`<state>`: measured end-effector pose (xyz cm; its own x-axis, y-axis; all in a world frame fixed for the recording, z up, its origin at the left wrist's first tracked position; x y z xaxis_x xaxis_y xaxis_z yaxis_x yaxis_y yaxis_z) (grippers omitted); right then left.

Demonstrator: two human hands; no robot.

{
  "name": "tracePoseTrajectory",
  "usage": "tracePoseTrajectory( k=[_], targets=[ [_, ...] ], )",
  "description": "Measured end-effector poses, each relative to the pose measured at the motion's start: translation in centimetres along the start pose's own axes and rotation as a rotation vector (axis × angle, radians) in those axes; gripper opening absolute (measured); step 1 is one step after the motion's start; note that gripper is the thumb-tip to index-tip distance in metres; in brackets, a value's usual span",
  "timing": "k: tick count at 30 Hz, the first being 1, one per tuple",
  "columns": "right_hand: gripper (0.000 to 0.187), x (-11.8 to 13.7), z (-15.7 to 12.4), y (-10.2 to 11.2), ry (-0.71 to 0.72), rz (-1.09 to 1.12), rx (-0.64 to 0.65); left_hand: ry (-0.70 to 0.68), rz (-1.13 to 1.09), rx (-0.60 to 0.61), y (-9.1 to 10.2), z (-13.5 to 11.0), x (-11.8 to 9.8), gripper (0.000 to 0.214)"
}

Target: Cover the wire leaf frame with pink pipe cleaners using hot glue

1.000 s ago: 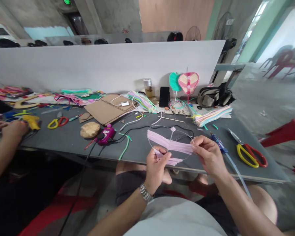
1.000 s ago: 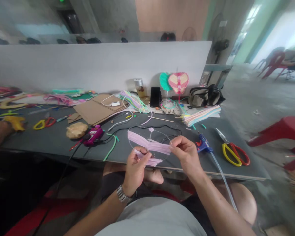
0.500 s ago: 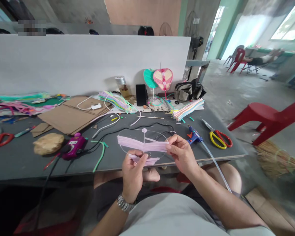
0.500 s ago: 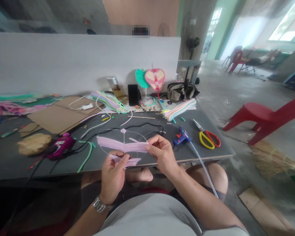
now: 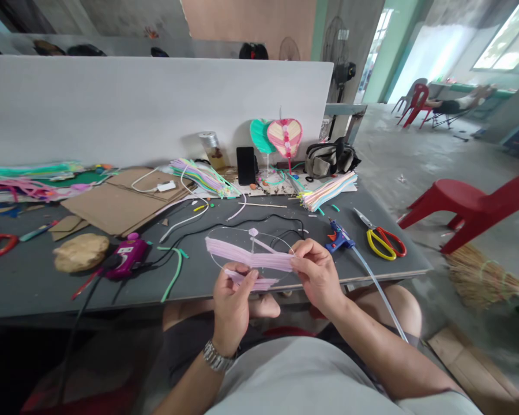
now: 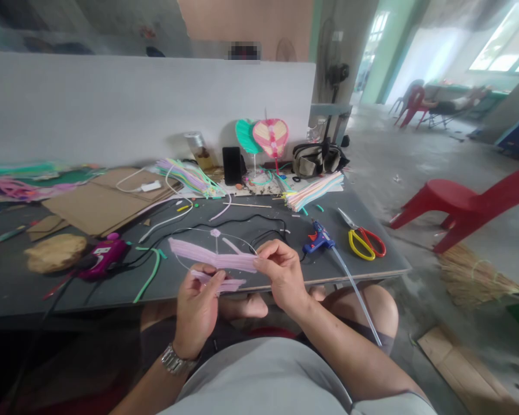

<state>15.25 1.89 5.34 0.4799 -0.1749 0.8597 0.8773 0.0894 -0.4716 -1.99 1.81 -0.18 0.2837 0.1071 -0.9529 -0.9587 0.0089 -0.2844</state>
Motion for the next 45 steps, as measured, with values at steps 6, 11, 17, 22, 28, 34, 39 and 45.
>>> tracePoseTrajectory(
  k=[6,11,17,22,28,34,39,45],
  targets=[
    [0.021,0.3,-0.2,-0.4,0.102,-0.037,0.017,-0.017,-0.029,-0.014,-0.2,0.2,-0.4,0.038],
    [0.019,1.1,-0.5,-1.2,0.235,-0.172,0.007,-0.441,0.293,-0.239,0.2,-1.5,-3.6,0.046],
    [0.013,1.5,-1.0,-5.1,0.79,-0.8,0.231,-0.387,0.262,0.036,-1.7,-4.0,-7.4,0.03],
    [0.028,-0.8,-0.7,-6.1,1.102,-1.168,0.367,-0.107,-0.275,-0.058,-1.3,-3.2,-6.5,0.033],
    [0.028,-3.7,-0.5,-4.0,0.924,-1.328,0.52,0.111,-0.543,-0.151,-0.4,-2.7,-4.2,0.028],
    [0.023,-5.8,-1.0,-3.4,0.726,-1.294,0.633,0.263,-0.595,-0.256,1.1,-1.6,-1.4,0.026],
    [0.016,-3.5,-2.3,1.9,0.587,-1.335,0.456,0.391,-0.502,-0.312,2.7,-2.2,-0.6,0.009],
    [0.036,5.0,-2.4,16.7,-0.016,-1.775,-0.302,0.499,-0.419,-0.38,3.4,-2.0,0.4,0.021]
  ],
)
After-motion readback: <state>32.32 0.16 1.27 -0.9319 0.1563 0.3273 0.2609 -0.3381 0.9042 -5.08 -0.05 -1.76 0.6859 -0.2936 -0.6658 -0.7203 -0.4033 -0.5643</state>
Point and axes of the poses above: each hand's wrist, its own z-axis towards the middle knuckle, its own y-axis out of the back of the hand, x = y × z, the point moved 1 cm from there along z, towards the middle knuckle, and after that the axes turned 8 degrees about x, right-handed, at the moved point
